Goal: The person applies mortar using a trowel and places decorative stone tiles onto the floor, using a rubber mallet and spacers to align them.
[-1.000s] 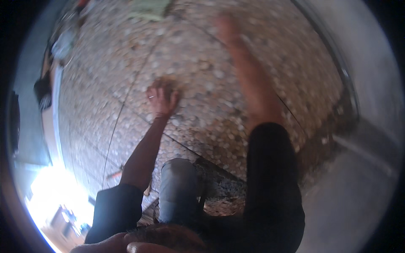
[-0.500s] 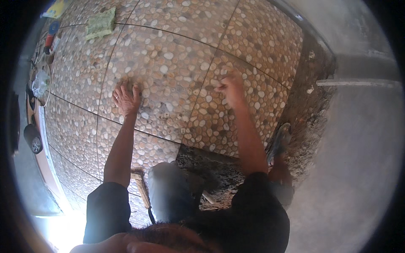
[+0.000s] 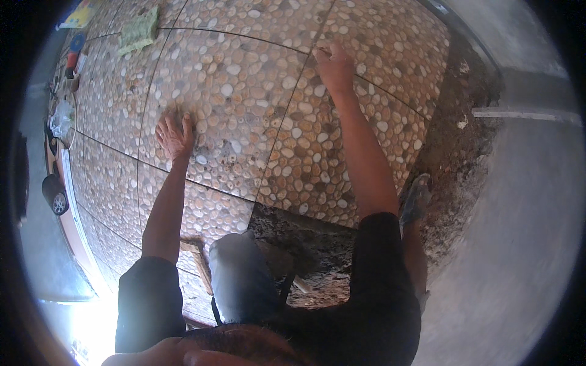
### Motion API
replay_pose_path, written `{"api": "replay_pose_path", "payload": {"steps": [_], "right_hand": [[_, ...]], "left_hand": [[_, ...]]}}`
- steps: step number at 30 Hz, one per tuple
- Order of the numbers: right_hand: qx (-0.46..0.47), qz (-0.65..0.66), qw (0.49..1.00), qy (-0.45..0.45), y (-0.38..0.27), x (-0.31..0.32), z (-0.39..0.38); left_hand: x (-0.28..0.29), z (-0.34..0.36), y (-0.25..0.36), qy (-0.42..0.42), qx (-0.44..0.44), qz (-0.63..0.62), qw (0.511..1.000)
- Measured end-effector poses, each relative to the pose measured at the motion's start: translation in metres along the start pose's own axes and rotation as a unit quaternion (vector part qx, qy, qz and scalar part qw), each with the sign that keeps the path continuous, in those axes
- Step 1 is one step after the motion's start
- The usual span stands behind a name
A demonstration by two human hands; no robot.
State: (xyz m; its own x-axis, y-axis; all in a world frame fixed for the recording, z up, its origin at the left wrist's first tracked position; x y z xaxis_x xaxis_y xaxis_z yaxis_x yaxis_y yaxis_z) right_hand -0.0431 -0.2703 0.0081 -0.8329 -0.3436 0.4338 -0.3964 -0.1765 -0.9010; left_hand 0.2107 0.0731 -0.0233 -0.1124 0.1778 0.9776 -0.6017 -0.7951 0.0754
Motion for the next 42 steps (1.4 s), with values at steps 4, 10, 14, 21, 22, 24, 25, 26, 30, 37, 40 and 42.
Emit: {"api": "replay_pose_path", "payload": {"steps": [4,10,14,21,22,24,25,26,30,37,40,42], "right_hand": [[0.011,-0.046,0.999,0.0,-0.003,-0.004,-0.005],[0.04,-0.006,0.997,-0.06,-0.004,-0.009,-0.015],[0.103,-0.092,0.989,-0.06,-0.008,-0.014,-0.017],[0.068,-0.146,0.987,-0.023,-0.001,-0.007,-0.013],[0.059,-0.136,0.989,-0.01,0.003,-0.005,-0.01],[0.04,-0.102,0.992,0.056,0.012,0.004,-0.001],[0.05,-0.09,0.988,0.116,0.016,0.007,0.002],[0.04,-0.088,0.992,0.076,0.02,0.008,0.005],[0.04,-0.09,0.994,0.042,0.024,0.01,0.01],[0.102,-0.224,0.969,-0.027,0.004,0.012,-0.001],[0.11,-0.267,0.951,-0.107,0.004,0.012,-0.005],[0.165,-0.227,0.957,-0.07,0.004,0.011,-0.006]], "left_hand": [[0.002,0.0,0.0,-0.021,0.008,0.014,1.0],[0.003,0.0,0.001,-0.012,0.006,0.003,1.0],[0.003,0.0,0.001,-0.032,0.022,0.021,0.999],[0.003,0.0,0.002,-0.001,0.007,0.005,1.0],[0.003,0.001,0.002,0.003,0.006,0.006,1.0],[0.003,0.001,0.002,0.004,0.006,0.019,1.0],[0.002,0.001,0.002,-0.013,0.011,0.033,0.999],[0.003,0.001,0.002,-0.003,0.005,0.026,1.0],[0.005,0.001,0.002,-0.009,0.002,0.011,1.0],[0.004,0.001,0.002,-0.026,0.012,0.018,0.999],[0.002,0.001,0.001,-0.007,0.001,0.012,1.0],[0.001,0.002,0.0,0.01,-0.016,0.009,1.0]]}}
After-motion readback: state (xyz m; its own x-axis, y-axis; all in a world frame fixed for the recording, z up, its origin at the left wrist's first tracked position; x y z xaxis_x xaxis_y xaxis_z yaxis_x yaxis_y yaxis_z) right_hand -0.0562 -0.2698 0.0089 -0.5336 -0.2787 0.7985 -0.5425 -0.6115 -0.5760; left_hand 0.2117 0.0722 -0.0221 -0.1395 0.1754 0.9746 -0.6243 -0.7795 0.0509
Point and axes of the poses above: each hand's wrist, its own z-axis towards the middle knuckle, its own x-axis out of the back of the hand, y = z × x, the point moved 1 cm from there along z, towards the middle knuckle, and after that the axes turned 11 degrees about z, right-handed, at the moved point
